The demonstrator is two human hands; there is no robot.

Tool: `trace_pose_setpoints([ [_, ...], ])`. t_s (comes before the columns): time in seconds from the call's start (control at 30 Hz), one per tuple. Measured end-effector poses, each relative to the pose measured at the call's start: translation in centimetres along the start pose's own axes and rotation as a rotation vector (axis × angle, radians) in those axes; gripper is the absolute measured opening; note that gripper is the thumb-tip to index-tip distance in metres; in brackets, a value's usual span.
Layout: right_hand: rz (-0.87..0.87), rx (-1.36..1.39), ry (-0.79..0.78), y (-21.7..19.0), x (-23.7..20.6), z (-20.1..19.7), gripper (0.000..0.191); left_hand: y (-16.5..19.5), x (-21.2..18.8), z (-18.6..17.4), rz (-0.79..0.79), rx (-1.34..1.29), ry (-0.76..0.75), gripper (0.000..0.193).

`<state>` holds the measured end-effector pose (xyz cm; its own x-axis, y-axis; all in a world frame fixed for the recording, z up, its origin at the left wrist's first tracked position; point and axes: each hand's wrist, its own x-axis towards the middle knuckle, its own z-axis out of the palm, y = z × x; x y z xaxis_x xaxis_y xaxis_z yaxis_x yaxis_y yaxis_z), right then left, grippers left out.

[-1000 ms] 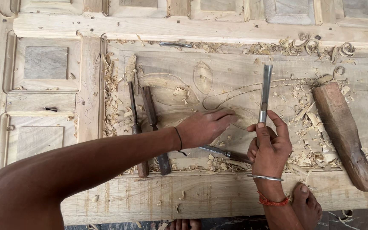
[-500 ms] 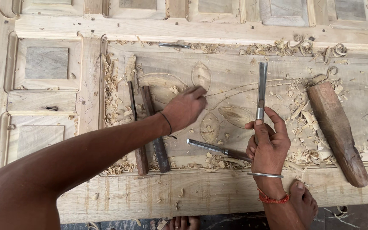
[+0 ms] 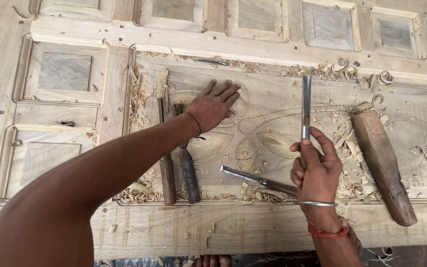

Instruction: The person carves a floral relief pattern into a large wooden door panel using hand chisels, working on the floor. They switch between different chisels, pare out leaf shapes, brush away shavings by hand, and sweep chips off the panel surface.

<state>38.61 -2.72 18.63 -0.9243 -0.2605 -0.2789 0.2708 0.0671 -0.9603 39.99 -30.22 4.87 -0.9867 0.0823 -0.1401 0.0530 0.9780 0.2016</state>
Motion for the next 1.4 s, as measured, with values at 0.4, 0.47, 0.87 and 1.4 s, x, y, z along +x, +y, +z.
trace_pose_setpoints([
  [0.4, 0.018, -0.091, -0.146, -14.1, 1.7, 3.2, 0.027, 1.9, -5.1, 1.2, 0.126, 0.102, 0.15, 0.058],
  [0.47, 0.037, -0.184, -0.191, -15.9, 1.6, 4.2, 0.027, 3.5, -6.8, 1.0, 0.14, 0.061, 0.141, 0.058],
  [0.87, 0.131, -0.947, -0.38, -16.4, 3.9, -8.0, 0.036, 10.5, -14.3, -1.6, 0.141, -0.077, 0.027, 0.022],
  [1.4, 0.109, -0.782, -0.668, -2.9, 12.1, -21.4, 0.038, 18.5, -11.7, -7.7, -0.262, -0.281, -0.189, 0.024],
])
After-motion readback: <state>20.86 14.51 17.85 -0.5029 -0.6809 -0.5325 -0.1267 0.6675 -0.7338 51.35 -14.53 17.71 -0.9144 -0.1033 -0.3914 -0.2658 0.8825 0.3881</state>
